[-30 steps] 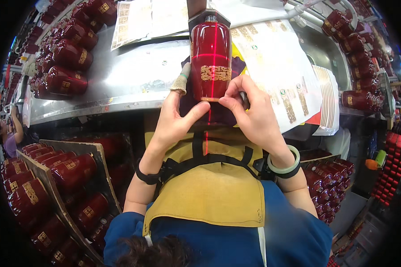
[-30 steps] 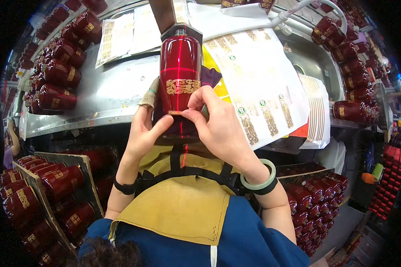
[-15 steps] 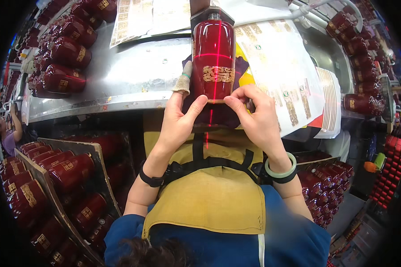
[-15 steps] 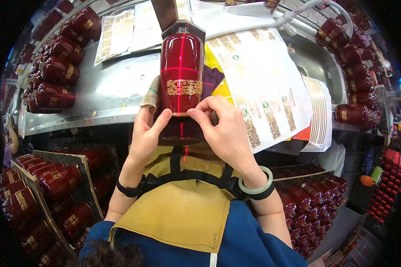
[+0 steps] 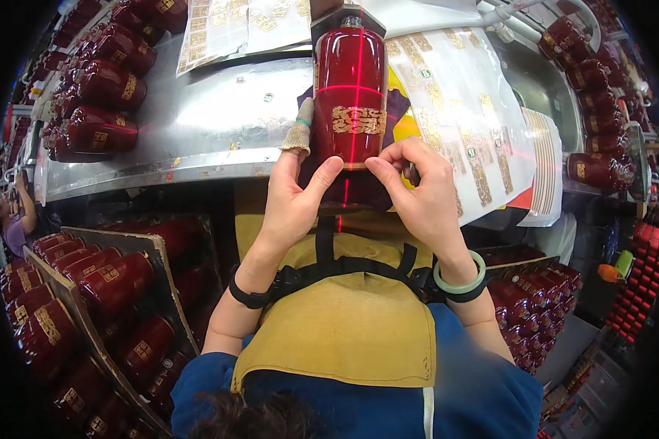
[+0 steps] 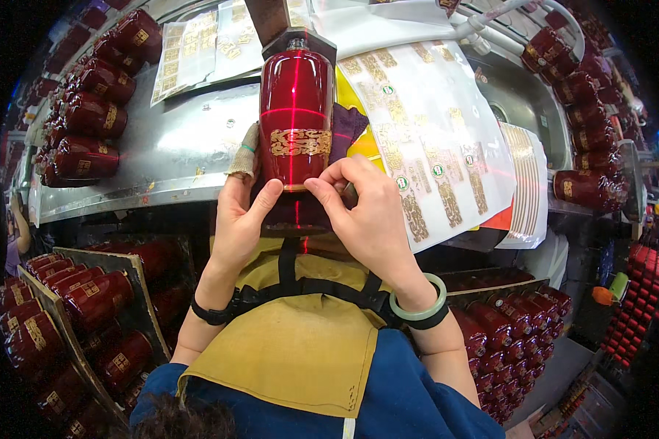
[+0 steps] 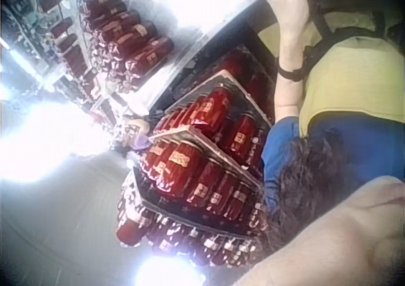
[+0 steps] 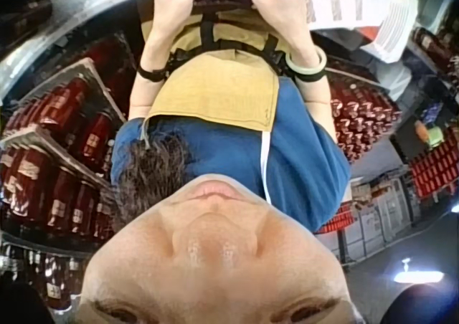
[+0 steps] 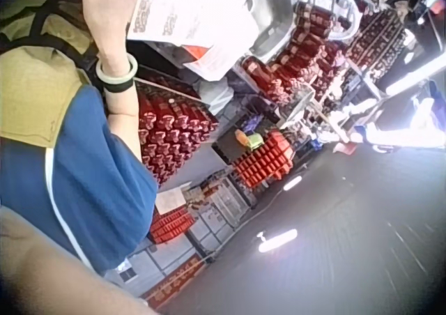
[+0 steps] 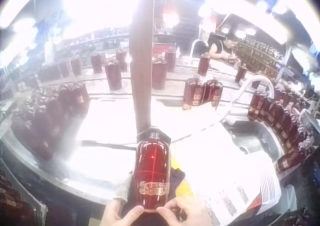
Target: Applying decorative labels and seals to red liquor bottles on a production line.
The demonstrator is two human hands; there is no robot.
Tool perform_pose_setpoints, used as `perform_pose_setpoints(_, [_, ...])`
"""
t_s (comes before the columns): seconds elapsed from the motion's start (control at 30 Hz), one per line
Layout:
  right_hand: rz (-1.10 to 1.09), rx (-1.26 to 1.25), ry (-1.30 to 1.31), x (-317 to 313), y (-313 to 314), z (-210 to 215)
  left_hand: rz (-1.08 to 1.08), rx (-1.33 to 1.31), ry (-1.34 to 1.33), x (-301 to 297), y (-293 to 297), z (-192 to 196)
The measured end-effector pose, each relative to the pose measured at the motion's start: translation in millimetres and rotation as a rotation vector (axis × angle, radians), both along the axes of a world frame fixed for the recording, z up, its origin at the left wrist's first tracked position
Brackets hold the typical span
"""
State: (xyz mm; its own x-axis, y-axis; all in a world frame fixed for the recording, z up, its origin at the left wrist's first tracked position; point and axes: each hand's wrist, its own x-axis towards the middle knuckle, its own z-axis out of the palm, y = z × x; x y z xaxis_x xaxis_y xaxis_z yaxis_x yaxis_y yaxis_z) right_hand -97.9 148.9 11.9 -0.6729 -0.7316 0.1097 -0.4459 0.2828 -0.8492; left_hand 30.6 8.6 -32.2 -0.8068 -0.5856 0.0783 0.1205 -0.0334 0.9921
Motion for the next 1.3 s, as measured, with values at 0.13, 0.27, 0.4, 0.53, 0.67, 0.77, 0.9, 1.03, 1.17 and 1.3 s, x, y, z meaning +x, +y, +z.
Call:
perform_pose_setpoints(0.13, [-0.009,0.008,0.027,1.6,-0.7,-0.2,-0.006,0.077,0.003,2.9,-0.9,-1.8])
perform_pose_setpoints(0.27, [-0.014,-0.005,0.044,1.9,-1.0,-1.3,0.020,0.119,0.034,7.9,-4.8,-5.7])
perform_pose_setpoints(0.4, [-0.021,-0.022,0.058,2.4,-1.8,-2.1,0.239,-0.294,0.045,12.8,2.3,-5.7])
perform_pose_setpoints(0.53, [-0.017,-0.024,0.065,2.3,-2.8,-0.9,0.348,-0.736,0.170,8.8,10.1,-10.0])
perform_pose_setpoints(0.67, [-0.010,-0.032,0.004,4.4,-2.4,-4.0,0.362,-1.082,0.223,7.6,5.8,-13.4])
perform_pose_setpoints(0.77, [-0.028,-0.159,0.049,6.4,-6.0,-14.4,0.426,-1.042,0.009,11.2,11.3,-9.5])
perform_pose_setpoints(0.9, [-0.084,-0.151,0.069,2.2,-0.5,-21.6,0.377,-1.229,0.098,-3.2,14.7,-4.6])
perform_pose_setpoints(1.03, [-0.100,-0.089,0.051,2.2,0.3,-16.3,0.341,-1.194,0.175,-7.8,6.5,-17.8])
perform_pose_setpoints(1.17, [-0.089,-0.057,0.025,7.4,-0.8,-21.1,0.394,-1.069,0.138,3.2,4.3,-38.7])
perform_pose_setpoints(1.3, [-0.090,-0.043,0.092,8.8,0.2,-24.8,0.419,-1.160,0.191,4.6,8.7,-36.7])
